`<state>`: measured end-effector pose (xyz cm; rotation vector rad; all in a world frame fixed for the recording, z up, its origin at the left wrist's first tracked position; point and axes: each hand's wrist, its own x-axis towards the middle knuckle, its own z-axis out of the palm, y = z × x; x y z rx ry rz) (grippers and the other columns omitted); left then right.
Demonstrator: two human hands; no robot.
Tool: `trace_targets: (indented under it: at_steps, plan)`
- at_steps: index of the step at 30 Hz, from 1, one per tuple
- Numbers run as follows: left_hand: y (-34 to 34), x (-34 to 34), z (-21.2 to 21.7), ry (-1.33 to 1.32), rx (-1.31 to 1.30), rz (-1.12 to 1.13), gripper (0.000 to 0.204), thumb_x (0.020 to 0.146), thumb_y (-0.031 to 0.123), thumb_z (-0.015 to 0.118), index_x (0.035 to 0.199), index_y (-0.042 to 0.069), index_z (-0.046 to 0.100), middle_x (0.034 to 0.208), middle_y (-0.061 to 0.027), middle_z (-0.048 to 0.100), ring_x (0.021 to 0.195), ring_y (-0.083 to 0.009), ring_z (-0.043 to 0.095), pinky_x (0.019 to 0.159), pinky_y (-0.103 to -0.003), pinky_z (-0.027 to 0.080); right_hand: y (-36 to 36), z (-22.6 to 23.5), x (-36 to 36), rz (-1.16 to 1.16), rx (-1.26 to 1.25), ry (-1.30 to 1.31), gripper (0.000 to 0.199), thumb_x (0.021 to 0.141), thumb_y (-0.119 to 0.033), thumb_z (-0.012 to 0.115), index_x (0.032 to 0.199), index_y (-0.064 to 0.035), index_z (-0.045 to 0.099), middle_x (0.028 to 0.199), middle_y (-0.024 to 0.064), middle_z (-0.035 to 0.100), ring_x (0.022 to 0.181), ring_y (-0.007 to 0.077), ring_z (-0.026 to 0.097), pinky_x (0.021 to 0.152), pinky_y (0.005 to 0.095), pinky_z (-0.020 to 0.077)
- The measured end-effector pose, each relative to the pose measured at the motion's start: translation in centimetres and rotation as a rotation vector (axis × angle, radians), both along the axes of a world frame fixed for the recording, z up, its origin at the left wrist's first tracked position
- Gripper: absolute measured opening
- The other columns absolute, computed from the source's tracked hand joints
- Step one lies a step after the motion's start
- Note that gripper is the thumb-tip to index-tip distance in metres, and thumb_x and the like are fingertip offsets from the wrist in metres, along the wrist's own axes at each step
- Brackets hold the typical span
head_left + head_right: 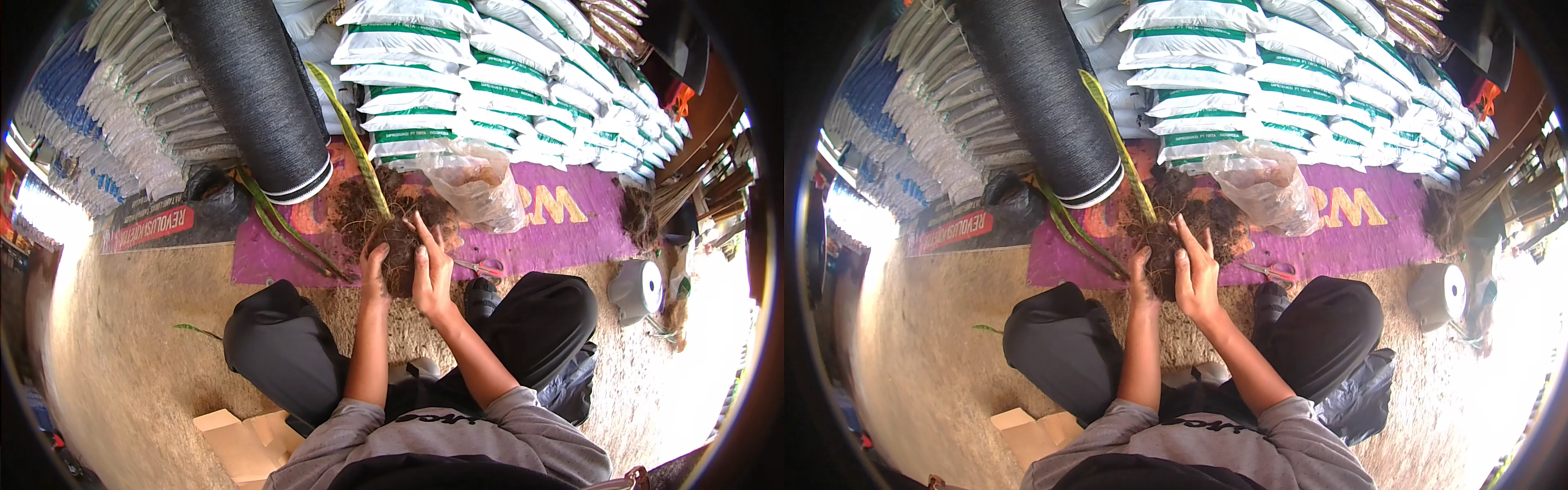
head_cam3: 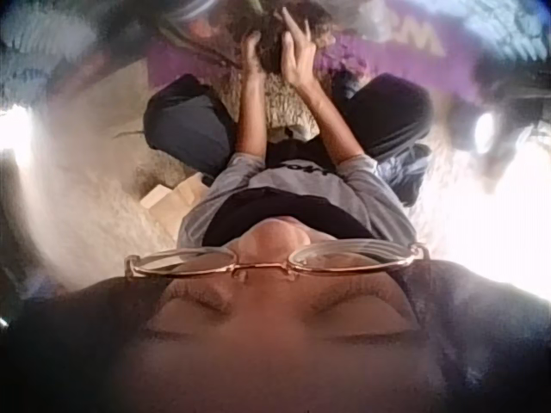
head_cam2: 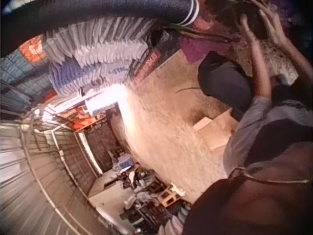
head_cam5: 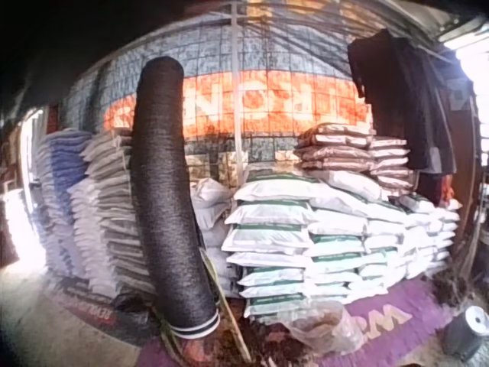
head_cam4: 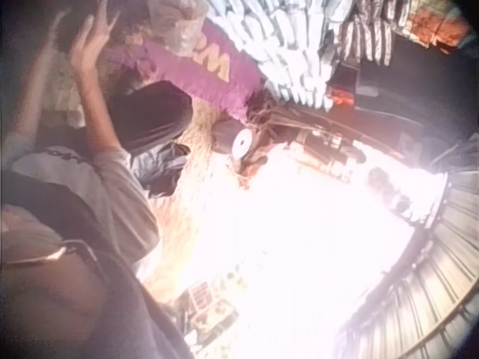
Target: The person sits on the floor and wraps a plant's root ball with soil and fibrous material by hand. They repeatedly add material and press it around the roots to form a compact bundle.
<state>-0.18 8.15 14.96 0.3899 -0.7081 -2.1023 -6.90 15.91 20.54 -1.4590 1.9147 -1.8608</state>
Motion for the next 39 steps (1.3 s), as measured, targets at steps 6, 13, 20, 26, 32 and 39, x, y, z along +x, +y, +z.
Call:
trace_targets:
  at_steps: [6,13,20,26,32,39]
  plan:
    - [-0.7,0.4,-0.6,0.064,0.07,-0.093,0.052,0.079,0.026,0.056,0.122,-0.002,0.048,0.111,-0.0121,0.058,0.097,-0.0214,0.059,0.086,-0.033,0.048,0.2,1.5,-1.4,-0.016,0.027,0.337,0.049,0.083,-0.02,0.052,0.127,-0.0002,0.047,0.128,0.0183,0.049,0.118,0.0351,0.045,0.105,0.0481,0.0244]
    - [0.2,-0.1,-0.3,0.177,0.051,-0.186,0.057,0.082,0.039,0.058,0.122,0.001,0.047,0.114,-0.0104,0.053,0.104,-0.0203,0.053,0.089,-0.033,0.044,-0.6,1.0,-0.7,0.146,-0.094,0.284,0.051,0.08,-0.021,0.057,0.125,0.0022,0.049,0.108,0.0185,0.056,0.099,0.0342,0.052,0.093,0.0434,0.0372]
    - [0.3,0.3,-1.6,0.129,-0.048,-0.174,0.052,0.079,0.035,0.063,0.115,0.0,0.05,0.108,-0.0097,0.056,0.097,-0.0199,0.056,0.087,-0.034,0.045,-0.5,0.2,-0.2,0.112,-0.102,0.152,0.053,0.081,-0.027,0.055,0.125,0.0033,0.048,0.098,0.018,0.062,0.087,0.0325,0.053,0.084,0.0401,0.0407]
    - [-0.2,0.6,-1.6,0.072,0.014,-0.227,0.051,0.075,0.023,0.065,0.117,-0.001,0.051,0.108,-0.0121,0.058,0.095,-0.0211,0.059,0.084,-0.031,0.048,-0.4,-0.2,-0.7,0.17,-0.15,0.005,0.055,0.086,-0.03,0.05,0.129,0.0042,0.041,0.104,0.0193,0.06,0.101,0.0342,0.054,0.091,0.04,0.0399]
    - [-0.4,0.7,-0.6,-0.181,-0.067,-0.072,0.059,0.067,0.015,0.074,0.118,-0.004,0.051,0.104,-0.0133,0.062,0.093,-0.0231,0.063,0.085,-0.035,0.05,-0.3,2.9,-4.3,-0.124,-0.204,-0.112,0.051,0.096,-0.031,0.03,0.134,0.0031,0.034,0.132,0.0194,0.038,0.127,0.0301,0.034,0.105,0.0383,0.024]
    - [0.5,0.0,-0.1,-0.246,-0.253,-0.013,0.07,0.064,0.018,0.08,0.123,-0.004,0.048,0.11,-0.013,0.06,0.1,-0.0219,0.059,0.09,-0.034,0.046,-0.8,3.6,-2.7,-0.17,0.345,-0.117,0.062,0.096,-0.042,0.029,0.144,-0.0081,0.01,0.148,0.0191,0.013,0.137,0.0392,0.005,0.107,0.0552,0.0021]
